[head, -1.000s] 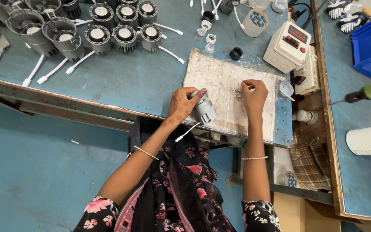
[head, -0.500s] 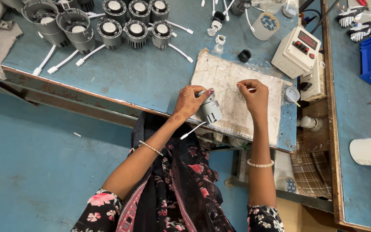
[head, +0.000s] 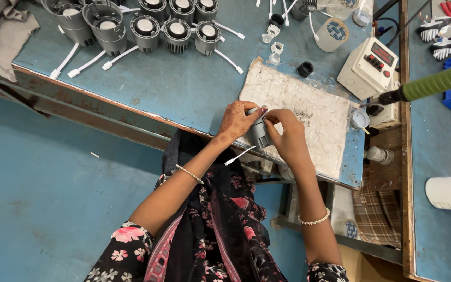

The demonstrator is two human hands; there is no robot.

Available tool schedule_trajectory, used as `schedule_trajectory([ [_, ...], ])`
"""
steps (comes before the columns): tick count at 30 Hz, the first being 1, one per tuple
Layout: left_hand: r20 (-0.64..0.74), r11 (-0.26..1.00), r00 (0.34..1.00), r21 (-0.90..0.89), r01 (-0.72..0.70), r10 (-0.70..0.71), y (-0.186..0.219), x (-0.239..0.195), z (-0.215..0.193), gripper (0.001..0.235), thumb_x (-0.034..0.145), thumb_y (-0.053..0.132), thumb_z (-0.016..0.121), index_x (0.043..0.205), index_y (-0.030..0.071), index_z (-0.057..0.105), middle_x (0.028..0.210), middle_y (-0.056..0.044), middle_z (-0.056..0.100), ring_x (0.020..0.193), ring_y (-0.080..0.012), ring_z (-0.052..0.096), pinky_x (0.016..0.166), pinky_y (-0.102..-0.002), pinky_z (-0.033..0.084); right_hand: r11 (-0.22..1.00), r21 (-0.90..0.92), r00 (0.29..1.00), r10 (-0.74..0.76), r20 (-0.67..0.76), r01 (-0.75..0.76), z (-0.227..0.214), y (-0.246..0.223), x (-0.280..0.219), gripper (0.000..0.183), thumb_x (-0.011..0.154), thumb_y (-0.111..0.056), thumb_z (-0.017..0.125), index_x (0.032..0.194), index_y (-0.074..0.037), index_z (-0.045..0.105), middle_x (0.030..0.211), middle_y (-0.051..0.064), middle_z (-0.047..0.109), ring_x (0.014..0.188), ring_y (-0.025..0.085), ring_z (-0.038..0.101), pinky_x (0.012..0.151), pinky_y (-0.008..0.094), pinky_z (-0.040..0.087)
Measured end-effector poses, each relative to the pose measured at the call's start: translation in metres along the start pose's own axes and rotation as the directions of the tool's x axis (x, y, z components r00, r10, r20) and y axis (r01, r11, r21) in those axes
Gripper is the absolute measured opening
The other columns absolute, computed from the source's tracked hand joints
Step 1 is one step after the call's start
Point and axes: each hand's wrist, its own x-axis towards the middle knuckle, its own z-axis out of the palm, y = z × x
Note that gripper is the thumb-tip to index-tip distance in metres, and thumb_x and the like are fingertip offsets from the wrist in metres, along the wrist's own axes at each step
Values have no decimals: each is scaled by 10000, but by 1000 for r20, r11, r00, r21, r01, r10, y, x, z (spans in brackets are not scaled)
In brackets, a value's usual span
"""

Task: The person assembles LED light fixtures by inserting LED modules into gray housings, securing them with screws using a green electric screwdriver, and placing completed units on the table. The process is repeated for multiple units.

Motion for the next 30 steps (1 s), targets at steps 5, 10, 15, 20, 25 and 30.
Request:
schedule_trajectory([
  [5, -7, 1000, 1000, 15, -6, 7, -3, 1, 1, 380, 847, 470, 757, 939, 107, 819, 724, -91, 734, 669, -188, 682, 678, -349, 532, 998, -13, 998, -67, -3, 67, 1, 3, -3, 165, 882, 43, 720, 1039, -2, 691, 1047, 124, 714, 964, 282, 693, 869, 364, 551],
  [10, 0, 1000, 1000, 16, -11, 11, -3, 2, 1, 394, 843, 487, 752, 934, 110, 820, 721, -90, 727, 668, -201, 675, 678, -357, 529, 997, -42, 998, -67, -16, 66, 3, 4, -5, 146, 887, 23, 739, 1028, -10, 717, 1057, 115, 727, 987, 276, 693, 871, 362, 552],
  [15, 2, 1000, 1000, 11, -27, 27, -2, 0, 2, 395, 857, 491, 731, 924, 113, 823, 747, -96, 735, 690, -214, 689, 699, -365, 531, 999, -34, 996, -34, -84, 31, 8, 4, -10, 144, 892, 1, 745, 1035, -18, 743, 1079, 110, 741, 1015, 263, 703, 893, 349, 552],
  [20, 10, 1000, 1000, 5, -21, 21, -2, 0, 1, 381, 859, 471, 733, 911, 102, 811, 763, -89, 747, 705, -211, 698, 697, -363, 533, 999, 36, 993, 39, -115, -35, 9, 4, -17, 171, 907, -22, 746, 1077, -30, 766, 1115, 109, 746, 1041, 249, 717, 918, 337, 548],
  [25, 10, 1000, 1000, 13, -28, 28, -1, 0, 0, 377, 870, 462, 733, 897, 94, 808, 761, -87, 745, 707, -205, 698, 703, -363, 536, 997, 56, 992, 57, -114, -51, 9, 4, -18, 182, 904, -32, 746, 1084, -36, 773, 1115, 109, 743, 1031, 245, 721, 909, 341, 548],
  [30, 34, 1000, 999, -25, 8, -7, -1, -1, -1, 358, 863, 453, 728, 895, 107, 813, 726, -82, 744, 676, -190, 703, 687, -365, 542, 999, -35, 998, -31, -53, 29, 7, 20, -25, 231, 921, -26, 748, 1151, -24, 726, 1167, 127, 721, 1027, 234, 710, 910, 348, 555],
])
